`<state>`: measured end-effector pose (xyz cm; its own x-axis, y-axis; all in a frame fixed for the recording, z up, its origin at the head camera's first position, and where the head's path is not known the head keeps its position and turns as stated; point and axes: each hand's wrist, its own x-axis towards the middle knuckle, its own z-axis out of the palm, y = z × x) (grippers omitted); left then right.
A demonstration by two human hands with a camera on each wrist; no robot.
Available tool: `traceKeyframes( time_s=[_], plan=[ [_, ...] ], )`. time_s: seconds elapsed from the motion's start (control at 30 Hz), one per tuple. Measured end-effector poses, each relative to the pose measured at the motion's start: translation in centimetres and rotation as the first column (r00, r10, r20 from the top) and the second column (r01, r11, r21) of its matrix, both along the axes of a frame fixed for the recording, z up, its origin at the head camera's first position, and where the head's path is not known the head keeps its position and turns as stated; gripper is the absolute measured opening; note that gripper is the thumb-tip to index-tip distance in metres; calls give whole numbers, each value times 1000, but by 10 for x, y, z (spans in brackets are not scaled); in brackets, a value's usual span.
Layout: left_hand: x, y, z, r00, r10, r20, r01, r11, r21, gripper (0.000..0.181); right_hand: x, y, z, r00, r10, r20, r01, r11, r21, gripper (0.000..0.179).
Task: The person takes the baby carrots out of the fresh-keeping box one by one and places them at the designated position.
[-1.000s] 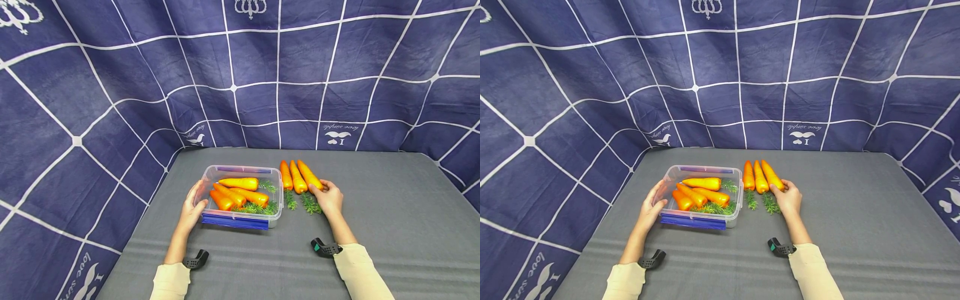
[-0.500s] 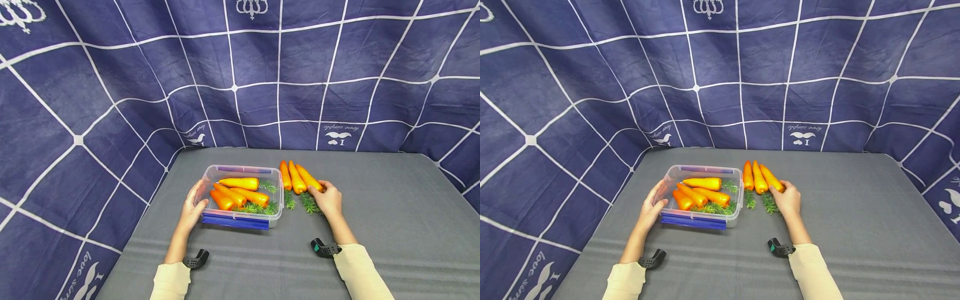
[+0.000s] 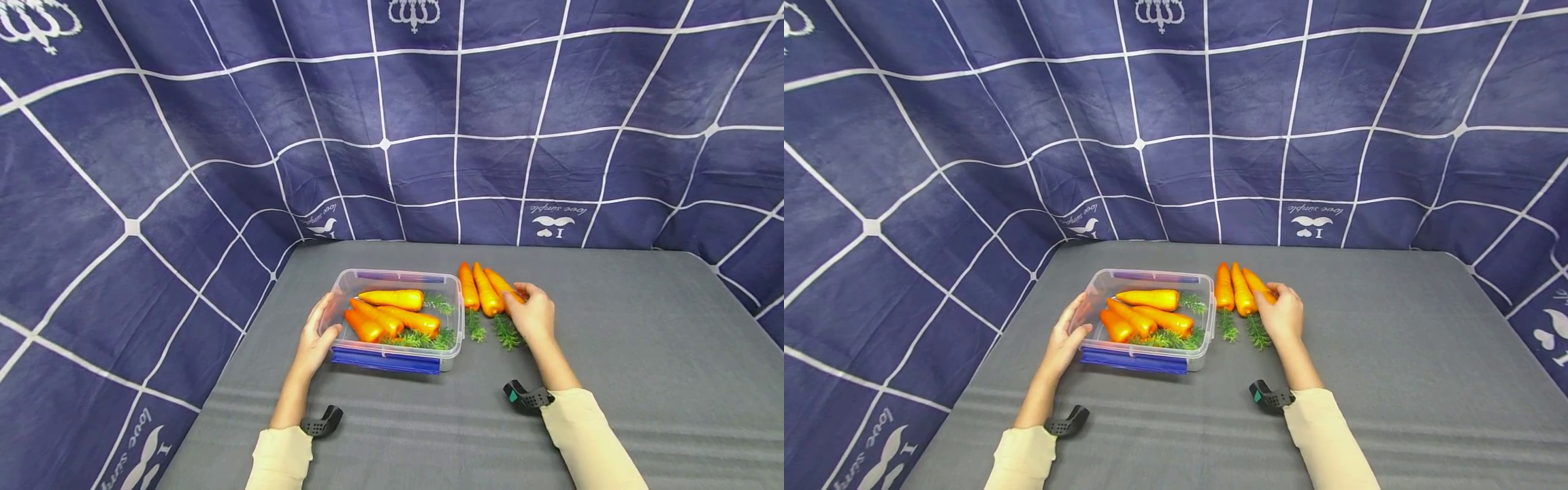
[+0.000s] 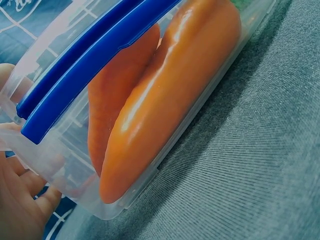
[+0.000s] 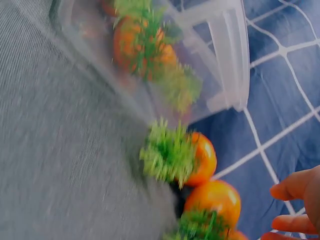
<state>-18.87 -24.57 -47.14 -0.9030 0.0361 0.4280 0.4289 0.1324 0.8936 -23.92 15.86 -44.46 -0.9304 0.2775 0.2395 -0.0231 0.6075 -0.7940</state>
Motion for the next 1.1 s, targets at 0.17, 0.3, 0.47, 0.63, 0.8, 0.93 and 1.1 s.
traceKeyframes(
  time_s=[0.17,0.3,0.47,0.63,0.8,0.93,1.1],
  plan=[
    [0,1,0,1000,3,8,-3,1000,-1,62,-2,-15,10,998,42,-38,-43,999,-21,37],
    [0,1,0,1000,-2,12,2,1000,9,62,-3,-29,19,996,76,-56,-81,994,-79,35],
    [0,1,1,1000,-4,21,4,1000,12,62,-5,-47,27,987,132,-93,-144,980,-140,34],
    [0,1,1,999,-1,35,0,1000,13,62,-3,-65,36,974,195,-117,-211,967,-143,35],
    [1,0,1,999,3,35,-3,1000,7,61,0,-82,42,956,271,-110,-285,948,-144,35],
    [1,0,1,1000,2,25,-2,1000,11,61,2,-96,45,933,341,-113,-354,927,-126,35],
    [1,0,1,1000,5,19,-5,1000,11,61,6,-115,45,902,416,-119,-426,901,-78,34]
  ],
)
